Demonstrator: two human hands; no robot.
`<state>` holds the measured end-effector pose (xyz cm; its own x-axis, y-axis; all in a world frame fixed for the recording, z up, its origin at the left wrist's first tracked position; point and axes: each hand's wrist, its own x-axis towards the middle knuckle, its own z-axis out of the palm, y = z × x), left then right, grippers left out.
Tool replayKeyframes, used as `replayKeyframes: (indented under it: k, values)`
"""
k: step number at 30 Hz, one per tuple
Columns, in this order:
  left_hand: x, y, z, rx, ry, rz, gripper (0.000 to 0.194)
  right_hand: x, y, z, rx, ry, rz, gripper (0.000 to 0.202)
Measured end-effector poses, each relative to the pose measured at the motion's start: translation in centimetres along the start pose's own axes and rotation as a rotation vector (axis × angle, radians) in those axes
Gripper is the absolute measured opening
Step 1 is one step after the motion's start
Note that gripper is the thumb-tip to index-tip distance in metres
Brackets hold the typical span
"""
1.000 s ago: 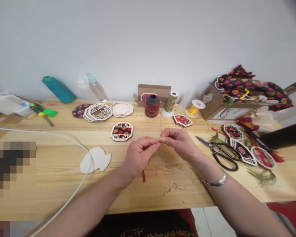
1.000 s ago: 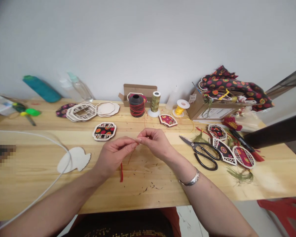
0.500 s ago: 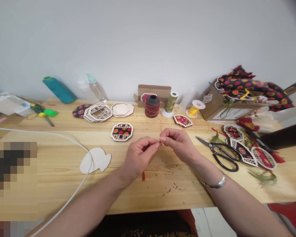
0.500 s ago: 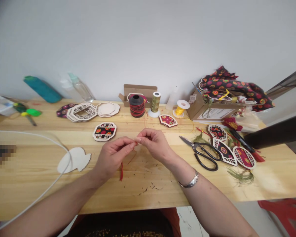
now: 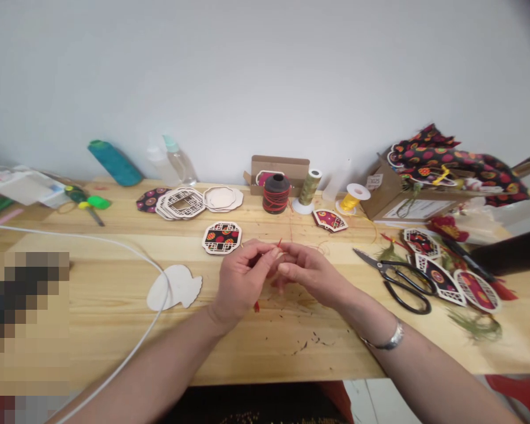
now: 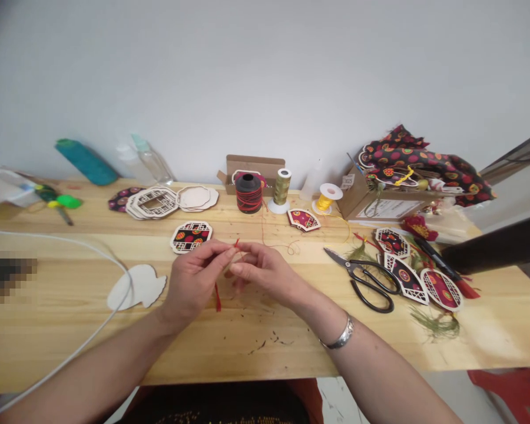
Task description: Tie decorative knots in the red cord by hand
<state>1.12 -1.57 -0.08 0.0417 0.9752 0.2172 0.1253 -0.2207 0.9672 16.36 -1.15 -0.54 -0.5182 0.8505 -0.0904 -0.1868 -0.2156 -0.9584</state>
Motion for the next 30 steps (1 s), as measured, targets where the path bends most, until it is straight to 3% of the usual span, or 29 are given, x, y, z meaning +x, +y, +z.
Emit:
replayKeyframes:
  k: [4,10,14,21,30]
  values:
    - [0.2,0.0,-0.1,0.034,0.037,0.000,0.009,-0.3,-0.3,0.7,-0.236,0.149,0.065,0.025]
    - [0.3,-0.2,-0.1,0.070,0.055,-0.026,0.009,-1.0,-0.1,1.2,-0.724,0.224,-0.137,0.022]
    - [0.4,-0.2,0.0,0.092,0.071,-0.037,0.010,-1.4,-0.3,1.6,-0.947,0.233,-0.198,0.021]
    - [0.6,-0.1,-0.1,0.081,0.093,-0.053,0.009,-1.8,-0.1,2.1,-1.217,0.253,-0.251,0.027]
    - [0.7,-0.2,0.0,0.081,0.096,-0.048,0.009,-2.0,-0.2,2.3,-1.373,0.364,-0.398,0.023]
